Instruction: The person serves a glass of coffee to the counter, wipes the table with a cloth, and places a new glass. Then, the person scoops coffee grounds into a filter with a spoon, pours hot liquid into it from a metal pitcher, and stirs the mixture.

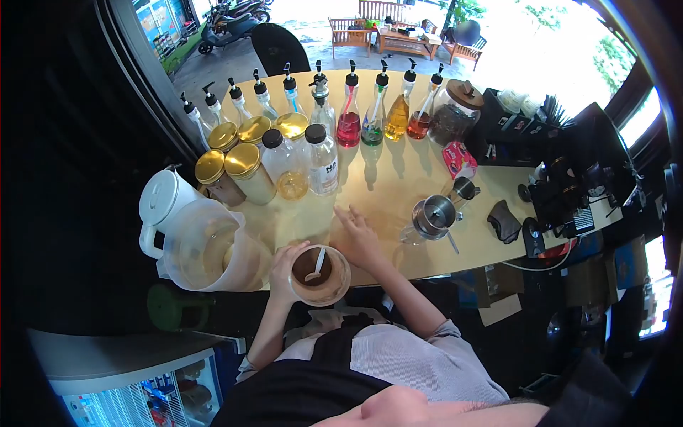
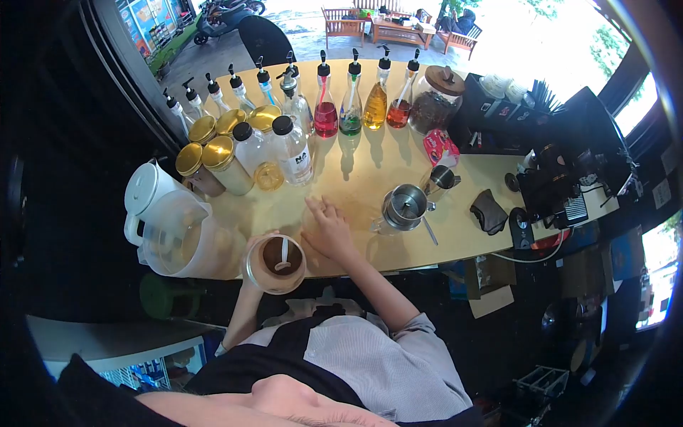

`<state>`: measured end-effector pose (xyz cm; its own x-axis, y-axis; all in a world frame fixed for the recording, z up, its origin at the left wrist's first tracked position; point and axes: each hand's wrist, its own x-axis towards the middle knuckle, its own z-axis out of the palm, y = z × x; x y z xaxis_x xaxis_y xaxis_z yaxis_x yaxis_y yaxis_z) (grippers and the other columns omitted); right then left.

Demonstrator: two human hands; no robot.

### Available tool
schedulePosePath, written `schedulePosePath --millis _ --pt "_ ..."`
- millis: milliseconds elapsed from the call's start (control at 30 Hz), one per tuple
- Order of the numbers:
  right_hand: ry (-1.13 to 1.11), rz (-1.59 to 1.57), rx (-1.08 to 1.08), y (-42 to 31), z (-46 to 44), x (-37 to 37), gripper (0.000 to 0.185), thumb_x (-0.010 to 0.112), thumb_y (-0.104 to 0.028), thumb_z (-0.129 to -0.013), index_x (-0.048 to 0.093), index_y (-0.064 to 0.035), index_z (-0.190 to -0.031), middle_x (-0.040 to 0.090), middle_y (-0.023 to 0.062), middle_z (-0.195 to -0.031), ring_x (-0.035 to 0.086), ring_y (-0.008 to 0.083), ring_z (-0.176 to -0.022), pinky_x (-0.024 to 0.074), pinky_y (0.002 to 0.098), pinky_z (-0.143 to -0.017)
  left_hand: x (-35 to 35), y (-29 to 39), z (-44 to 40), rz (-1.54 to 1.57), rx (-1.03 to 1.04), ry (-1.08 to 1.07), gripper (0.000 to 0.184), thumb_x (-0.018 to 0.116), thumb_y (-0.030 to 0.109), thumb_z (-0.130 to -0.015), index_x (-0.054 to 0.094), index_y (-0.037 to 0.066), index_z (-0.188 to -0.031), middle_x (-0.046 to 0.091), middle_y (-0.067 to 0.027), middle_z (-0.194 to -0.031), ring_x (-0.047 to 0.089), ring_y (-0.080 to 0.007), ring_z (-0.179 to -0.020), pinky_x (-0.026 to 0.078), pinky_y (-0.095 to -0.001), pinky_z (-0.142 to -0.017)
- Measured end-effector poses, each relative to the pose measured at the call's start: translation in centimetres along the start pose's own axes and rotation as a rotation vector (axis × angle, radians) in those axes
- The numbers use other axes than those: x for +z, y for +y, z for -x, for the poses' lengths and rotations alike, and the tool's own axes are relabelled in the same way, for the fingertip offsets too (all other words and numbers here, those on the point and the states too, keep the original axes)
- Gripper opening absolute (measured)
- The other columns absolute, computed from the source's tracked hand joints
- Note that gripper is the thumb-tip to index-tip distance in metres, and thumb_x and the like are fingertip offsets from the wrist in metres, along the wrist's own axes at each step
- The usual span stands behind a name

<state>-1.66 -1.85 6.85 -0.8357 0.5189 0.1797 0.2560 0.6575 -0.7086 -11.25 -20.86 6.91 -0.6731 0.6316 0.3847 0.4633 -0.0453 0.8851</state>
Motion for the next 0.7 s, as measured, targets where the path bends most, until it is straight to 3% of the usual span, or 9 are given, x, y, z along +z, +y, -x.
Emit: schedulePosePath --millis 67,200,267,300,400,467,600,667,700 --pt "-0.042 0.379 -0.057 0.7 0.3 1.2 0.080 0.072 -0.034 -0.075 0.034 -0.0251 -0.144 0.037 0.0228 -0.140 0.042 0.0418 -0.123 0.0382 0.0427 -0.100 -0.1 0.7 -0.5 -0.242 0.214 0.002 0.063 0.081 0.027 -0.056 0.061 0.004 -0.111 0.065 -0.0094 -0.111 0.060 -0.0279 -0.098 0.049 -0.0375 -0.087" --pt "0.125 0.453 -0.178 1.8 0.2 1.2 0.066 0.072 -0.025 -0.074 0.047 -0.0181 -0.135 0.045 0.0232 -0.132 0.050 0.0364 -0.117 0.0423 0.0392 -0.095 0.2 -0.2 -0.7 -0.350 0.274 0.001 0.065 0.081 0.028 -0.055 0.060 0.003 -0.112 0.065 -0.0095 -0.111 0.060 -0.0279 -0.096 0.049 -0.0380 -0.086" --pt "0.293 -0.028 -0.137 -0.4 0.2 -2.1 0.044 0.071 -0.015 -0.074 0.062 -0.0098 -0.116 0.055 0.0211 -0.120 0.054 0.0314 -0.111 0.0456 0.0366 -0.089 0.2 0.5 -0.9 -0.290 0.257 0.001 0.064 0.080 0.030 -0.056 0.060 0.002 -0.111 0.064 -0.0099 -0.112 0.060 -0.0285 -0.096 0.049 -0.0384 -0.084" --pt "0.289 -0.027 -0.136 -1.6 1.0 -4.0 0.044 0.071 -0.015 -0.074 0.062 -0.0098 -0.116 0.055 0.0211 -0.120 0.054 0.0314 -0.111 0.0456 0.0366 -0.089 0.2 0.7 -1.0 -0.289 0.253 0.002 0.064 0.080 0.030 -0.056 0.060 0.002 -0.111 0.064 -0.0099 -0.112 0.060 -0.0285 -0.096 0.049 -0.0384 -0.084" --pt "0.166 -0.454 -0.248 -6.7 3.4 -9.5 0.028 0.071 -0.008 -0.073 0.067 -0.0045 -0.101 0.062 0.0125 -0.104 0.057 0.0247 -0.103 0.0462 0.0333 -0.086 0.5 1.4 -1.3 -0.441 0.358 -0.042 0.065 0.079 0.033 -0.057 0.060 0.002 -0.111 0.063 -0.0100 -0.111 0.060 -0.0293 -0.095 0.049 -0.0387 -0.083" --pt "-0.314 -0.246 -0.563 -10.1 3.6 -11.3 0.023 0.067 -0.004 -0.073 0.067 -0.0031 -0.097 0.064 0.0098 -0.101 0.060 0.0225 -0.095 0.0498 0.0284 -0.078 0.9 1.8 -1.6 -0.467 0.402 -0.055 0.065 0.078 0.034 -0.059 0.059 0.001 -0.112 0.062 -0.0100 -0.111 0.060 -0.0300 -0.094 0.050 -0.0391 -0.083" --pt "-0.293 0.148 -0.769 -9.7 3.5 -8.8 0.020 0.064 -0.002 -0.073 0.067 -0.0033 -0.093 0.064 0.0092 -0.100 0.063 0.0222 -0.089 0.0532 0.0298 -0.074 1.5 -1.1 -1.5 -0.558 0.505 -0.101 0.071 0.080 0.037 -0.056 0.058 0.003 -0.114 0.063 -0.0096 -0.111 0.060 -0.0296 -0.094 0.049 -0.0393 -0.083" --pt "-0.390 0.536 -0.862 -9.1 3.3 -8.6 0.017 0.062 -0.002 -0.071 0.067 -0.0018 -0.088 0.064 0.0116 -0.100 0.064 0.0225 -0.086 0.0554 0.0313 -0.072 1.6 -0.9 -1.5 -0.533 0.423 -0.118 0.080 0.083 0.039 -0.048 0.058 0.005 -0.115 0.063 -0.0085 -0.111 0.059 -0.0287 -0.096 0.048 -0.0398 -0.084" --pt "-0.389 0.537 -0.858 -9.6 3.4 -8.9 0.017 0.062 -0.002 -0.071 0.067 -0.0018 -0.088 0.064 0.0116 -0.100 0.064 0.0225 -0.086 0.0554 0.0313 -0.072 1.7 -0.5 -1.5 -0.531 0.425 -0.120 0.080 0.083 0.039 -0.048 0.058 0.005 -0.115 0.063 -0.0085 -0.111 0.059 -0.0287 -0.096 0.048 -0.0398 -0.084"
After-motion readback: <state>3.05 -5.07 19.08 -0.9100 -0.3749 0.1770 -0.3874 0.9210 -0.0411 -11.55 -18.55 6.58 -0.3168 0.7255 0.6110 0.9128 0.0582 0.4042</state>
